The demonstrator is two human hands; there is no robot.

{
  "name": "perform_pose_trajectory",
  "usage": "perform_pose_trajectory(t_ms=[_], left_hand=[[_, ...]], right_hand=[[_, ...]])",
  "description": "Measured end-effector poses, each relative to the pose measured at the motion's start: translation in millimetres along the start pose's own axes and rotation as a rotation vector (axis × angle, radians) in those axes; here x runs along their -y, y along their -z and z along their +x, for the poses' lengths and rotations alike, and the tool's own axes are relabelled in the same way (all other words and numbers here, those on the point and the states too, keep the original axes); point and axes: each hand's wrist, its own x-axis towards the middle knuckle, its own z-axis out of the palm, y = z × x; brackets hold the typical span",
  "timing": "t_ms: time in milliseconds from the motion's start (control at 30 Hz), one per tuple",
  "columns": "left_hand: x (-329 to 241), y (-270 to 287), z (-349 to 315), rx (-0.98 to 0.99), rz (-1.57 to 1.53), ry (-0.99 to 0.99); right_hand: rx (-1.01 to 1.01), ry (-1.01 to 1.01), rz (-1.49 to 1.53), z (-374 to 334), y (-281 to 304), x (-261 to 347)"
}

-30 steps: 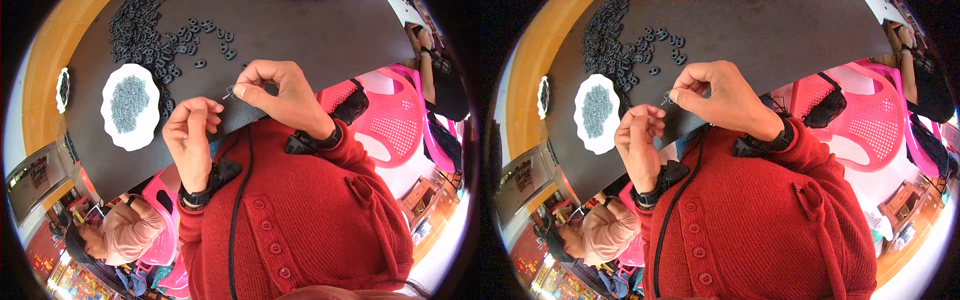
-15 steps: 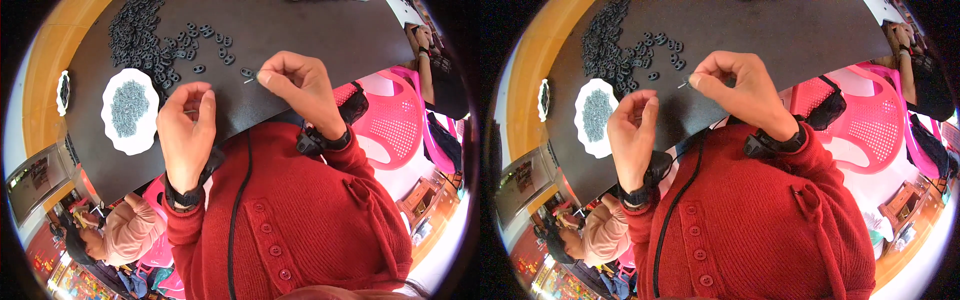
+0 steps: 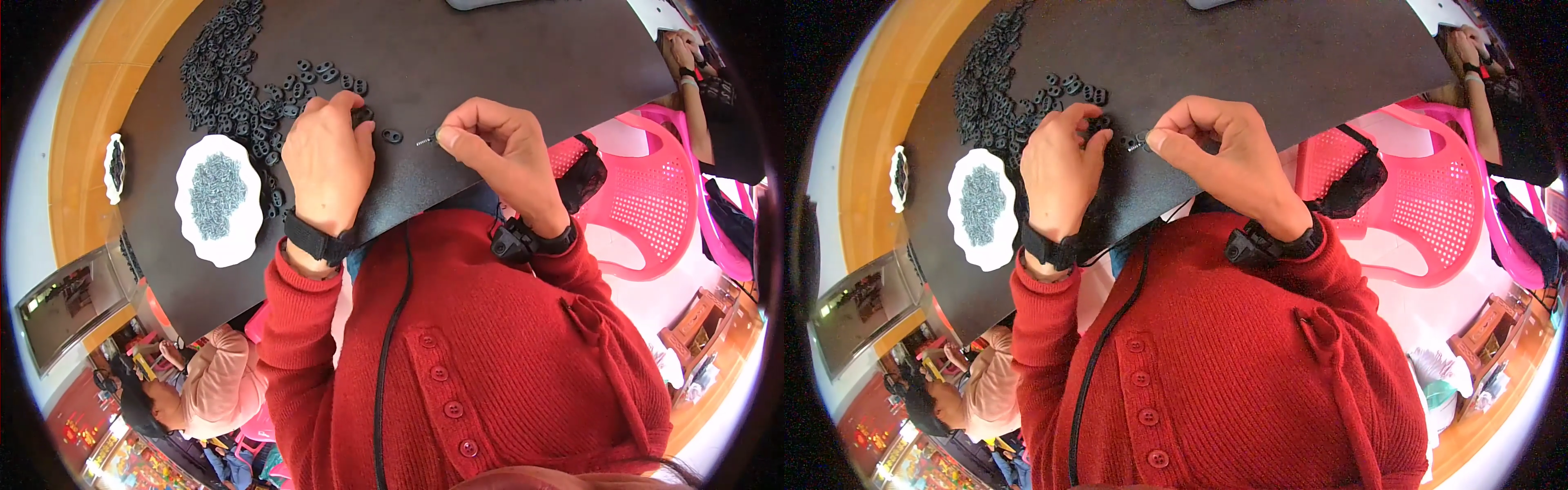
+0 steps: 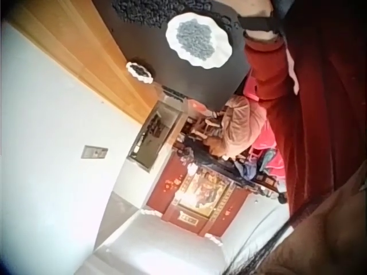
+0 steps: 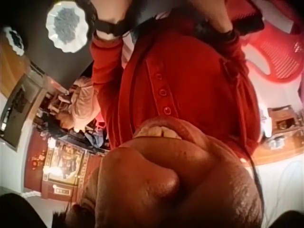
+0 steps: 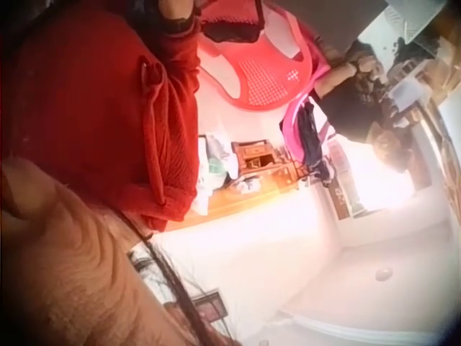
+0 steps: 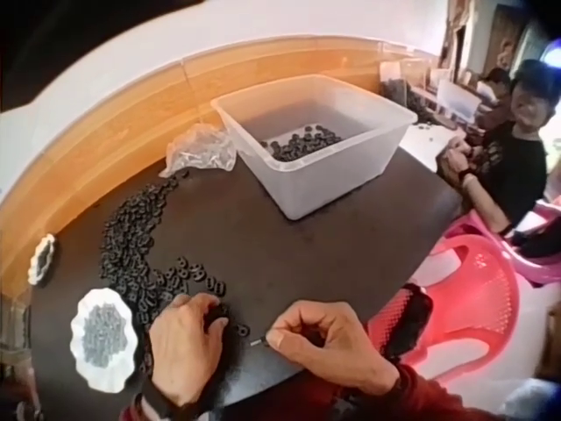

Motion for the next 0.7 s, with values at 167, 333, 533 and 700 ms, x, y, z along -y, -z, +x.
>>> perform_pose_trajectory(t_ms=[167,333,533,700], left_hand=[[-11,-2,5,0.004,0.049,-0.033],[-10,7,-6,0.131,-0.595,0.329],[-14,38,-48,0.305,-1.459,0.591],[-12,49,-67,0.286,-1.599,0.58]], right_hand=[[0.034,-0.032,0.009,-3,7,7],[0.015,-0.019,0.034,-2,11,6],[0.04,0.01,0.065,0,2,18],[0.051,0.072,0.014,-3,-20,20]])
